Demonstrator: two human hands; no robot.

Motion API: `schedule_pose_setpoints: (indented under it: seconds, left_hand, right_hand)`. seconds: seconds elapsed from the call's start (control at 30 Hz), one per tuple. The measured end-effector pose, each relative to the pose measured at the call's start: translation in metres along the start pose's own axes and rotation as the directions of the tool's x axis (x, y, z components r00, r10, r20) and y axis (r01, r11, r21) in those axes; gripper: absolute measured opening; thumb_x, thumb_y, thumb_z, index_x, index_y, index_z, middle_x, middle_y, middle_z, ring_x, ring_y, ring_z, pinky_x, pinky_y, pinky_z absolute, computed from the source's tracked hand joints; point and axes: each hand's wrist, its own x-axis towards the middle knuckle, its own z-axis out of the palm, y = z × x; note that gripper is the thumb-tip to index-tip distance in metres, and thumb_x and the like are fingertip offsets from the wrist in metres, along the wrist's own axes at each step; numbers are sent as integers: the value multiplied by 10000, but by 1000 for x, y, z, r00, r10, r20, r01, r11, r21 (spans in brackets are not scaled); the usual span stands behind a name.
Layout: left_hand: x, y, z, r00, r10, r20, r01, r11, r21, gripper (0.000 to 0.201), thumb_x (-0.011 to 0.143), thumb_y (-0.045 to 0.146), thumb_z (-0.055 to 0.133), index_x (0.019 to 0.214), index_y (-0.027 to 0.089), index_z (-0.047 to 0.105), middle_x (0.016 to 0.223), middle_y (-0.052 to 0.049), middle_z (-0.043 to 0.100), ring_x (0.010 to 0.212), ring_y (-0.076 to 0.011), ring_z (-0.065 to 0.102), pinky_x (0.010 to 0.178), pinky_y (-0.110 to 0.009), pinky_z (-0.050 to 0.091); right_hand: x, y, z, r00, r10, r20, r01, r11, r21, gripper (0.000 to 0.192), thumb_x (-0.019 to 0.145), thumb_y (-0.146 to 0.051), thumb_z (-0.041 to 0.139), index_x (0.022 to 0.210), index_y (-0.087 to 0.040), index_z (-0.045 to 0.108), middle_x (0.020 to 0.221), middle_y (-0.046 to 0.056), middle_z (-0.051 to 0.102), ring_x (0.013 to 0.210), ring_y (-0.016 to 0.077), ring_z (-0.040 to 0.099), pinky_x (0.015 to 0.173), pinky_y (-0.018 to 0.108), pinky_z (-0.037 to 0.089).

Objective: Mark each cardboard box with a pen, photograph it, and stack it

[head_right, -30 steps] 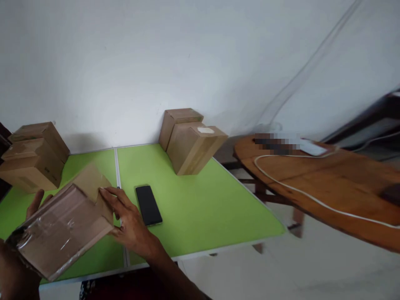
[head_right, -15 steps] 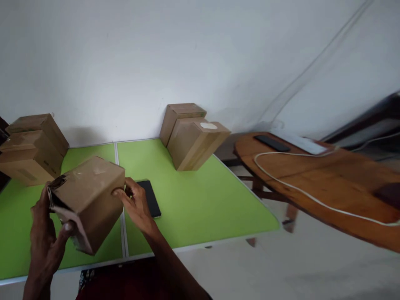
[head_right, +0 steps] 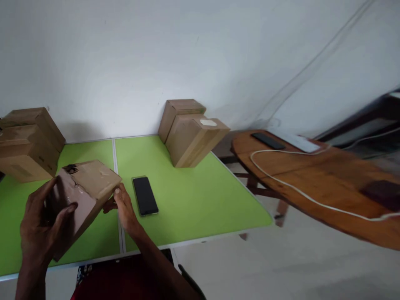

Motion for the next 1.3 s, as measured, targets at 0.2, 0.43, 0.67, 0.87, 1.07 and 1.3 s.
schedule_pose_setpoints:
  seconds: [0.2,0.43,0.67,0.87,1.07,1.3]
  left_hand:
    - [1,1,2,992,32,121,-30,999,-17,462,1132,432,577,1574,329,665,1672,-80,638,1544,-270,592,1307,-500,459]
    - [0,-12,4,974,-174,148,205,950,-235,625,984,674,733,1472,284,747,1590,-117,711,1497,-363,650,1253,-584,531]
    - [14,-10,5,940,-220,260,306,882,-359,451,920,526,863,1311,304,827,1464,-80,789,1413,-320,717,1234,-505,558]
    - [23,-12,14,938,-163,306,284,867,-410,372,904,503,879,1214,300,843,1406,-81,812,1401,-322,721,1230,-491,552]
    - [40,-1,28,914,-329,238,402,815,-417,434,843,585,904,1118,255,848,1254,-88,853,1116,-284,806,910,-364,659]
    - [48,7,13,894,-356,273,430,851,-300,409,825,636,879,1035,284,864,1122,-46,866,968,-255,791,811,-356,637]
  right_hand:
    - [-35,13,5,999,9,-54,-11,999,-34,599,1024,-838,582,1178,-258,582,856,2,684,676,207,726,653,371,655]
    - [-82,13,12,939,-308,154,344,812,-472,642,991,-470,754,1558,-256,543,1533,186,606,1339,356,688,1049,489,650]
    - [-75,-10,-27,913,-354,202,403,713,-573,153,1021,-260,608,885,-247,678,840,35,707,748,213,685,698,319,557]
    - [-24,-73,-17,895,-441,59,381,692,-613,187,1072,-388,678,1169,-238,736,1111,80,744,970,223,718,781,320,563]
    - [13,-75,21,879,-454,142,439,659,-610,348,1170,-383,494,1290,-198,765,1194,124,760,1143,243,730,1071,408,585]
    - [-2,-82,32,877,-459,143,433,625,-649,289,1136,-283,524,1302,-194,745,1170,127,756,1095,254,742,1027,418,610]
